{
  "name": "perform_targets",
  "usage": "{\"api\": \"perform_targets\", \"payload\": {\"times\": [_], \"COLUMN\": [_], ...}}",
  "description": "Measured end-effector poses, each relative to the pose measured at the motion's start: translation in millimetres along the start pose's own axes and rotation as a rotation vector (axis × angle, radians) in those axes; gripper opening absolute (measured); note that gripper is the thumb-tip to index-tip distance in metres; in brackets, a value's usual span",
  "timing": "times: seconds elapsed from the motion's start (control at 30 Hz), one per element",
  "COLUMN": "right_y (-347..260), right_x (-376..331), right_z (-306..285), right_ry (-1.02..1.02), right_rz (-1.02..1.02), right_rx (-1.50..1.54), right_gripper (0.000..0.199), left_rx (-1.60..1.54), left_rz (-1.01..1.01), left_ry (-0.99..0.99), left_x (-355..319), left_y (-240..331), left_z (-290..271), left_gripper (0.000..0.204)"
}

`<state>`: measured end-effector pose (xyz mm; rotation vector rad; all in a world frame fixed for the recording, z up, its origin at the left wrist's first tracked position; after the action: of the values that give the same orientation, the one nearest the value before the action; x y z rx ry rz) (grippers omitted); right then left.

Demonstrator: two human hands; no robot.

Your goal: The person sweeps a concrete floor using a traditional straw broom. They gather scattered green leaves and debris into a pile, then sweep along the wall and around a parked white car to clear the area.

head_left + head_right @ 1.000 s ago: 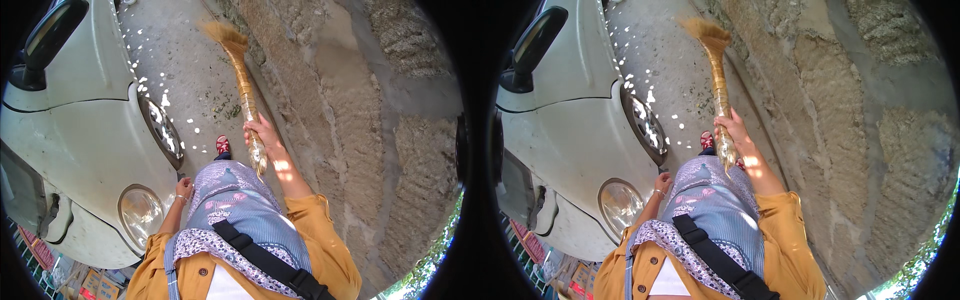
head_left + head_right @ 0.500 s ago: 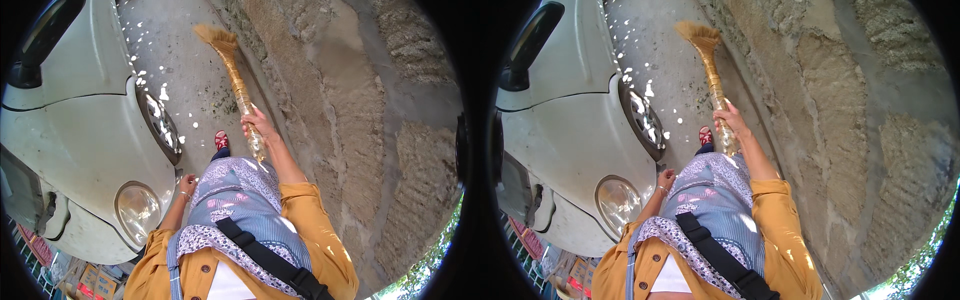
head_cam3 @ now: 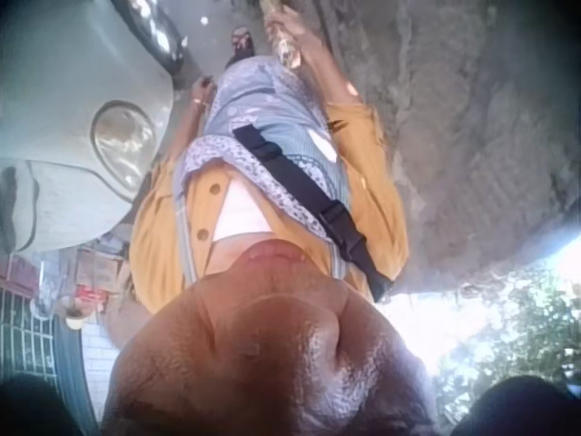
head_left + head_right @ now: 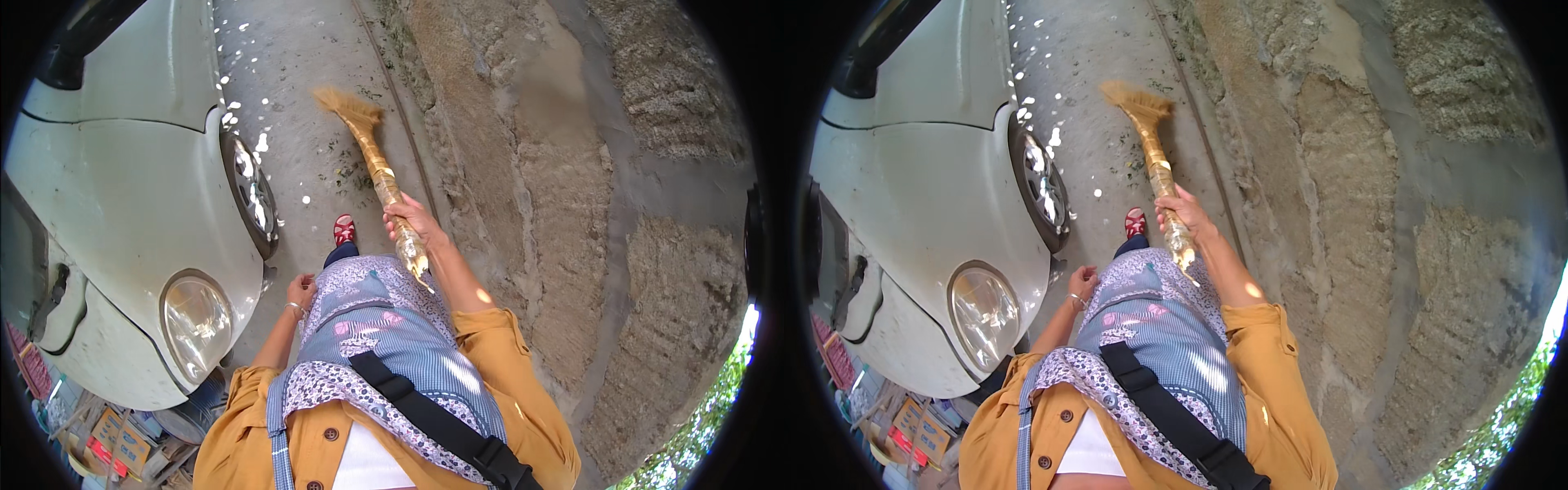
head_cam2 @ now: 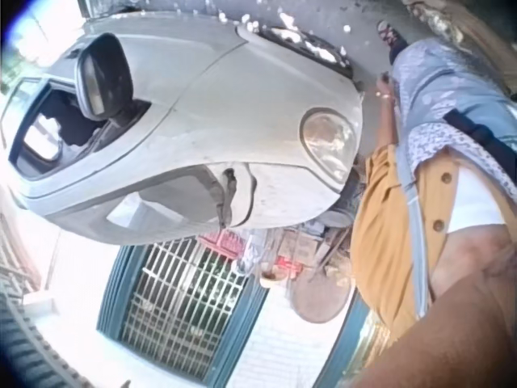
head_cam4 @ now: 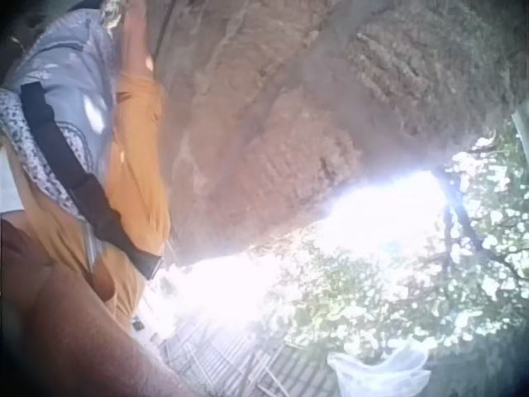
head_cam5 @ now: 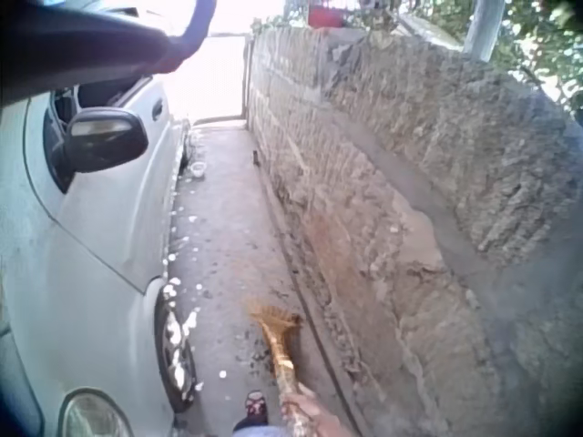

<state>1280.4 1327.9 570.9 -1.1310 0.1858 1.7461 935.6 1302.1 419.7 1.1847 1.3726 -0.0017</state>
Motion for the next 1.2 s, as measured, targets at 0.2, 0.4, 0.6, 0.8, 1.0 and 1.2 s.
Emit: {"api": "perform_targets", "payload": {"times": [0.2, 0.4, 0.6, 0.8, 1.0, 1.2], "right_y": [-3.6, 55.5, 48.3, 93.7, 162.8, 262.3], "right_x": [-49.4, -33.3, -22.4, -70.4, -151.1, -172.8], "right_z": [-19.2, -121.7, -109.8, -87.3, -41.7, 3.7], "right_ry": [0.05, 0.084, 0.083, -0.067, -0.173, -0.693], "right_rz": [-0.065, 0.237, 0.148, 0.206, 0.493, 0.498], "right_rx": [-0.487, -0.115, -0.404, -0.882, -1.057, -1.994], "right_gripper": [0.068, 0.028, 0.015, 0.013, 0.018, 0.037], "left_rx": [-0.069, -0.071, -0.231, -0.24, -0.337, -0.526], "left_rz": [0.023, -0.107, -0.079, -0.261, -0.405, -0.345], "left_ry": [0.232, 0.335, 0.374, 0.625, 0.595, 0.697], "left_x": [-34.2, -104.7, -178.9, -261.0, -294.3, -332.3], "left_y": [-22.7, -75.7, -150.0, -198.7, -227.3, -241.5], "left_z": [-13.5, 27.7, 99.9, 131.4, 182.2, 199.7], "left_gripper": [0.027, 0.029, 0.026, 0.023, 0.024, 0.021]}}
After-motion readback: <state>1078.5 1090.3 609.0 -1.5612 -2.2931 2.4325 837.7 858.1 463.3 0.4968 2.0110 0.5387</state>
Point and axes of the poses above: each hand's wrist, its own x-axis towards the middle knuckle, its own z-axis out of the palm, y = z × x, the point moved 10 cm from there along x, towards the middle knuckle, and after that the axes turned 3 degrees about -y, right-handed, at the moved point
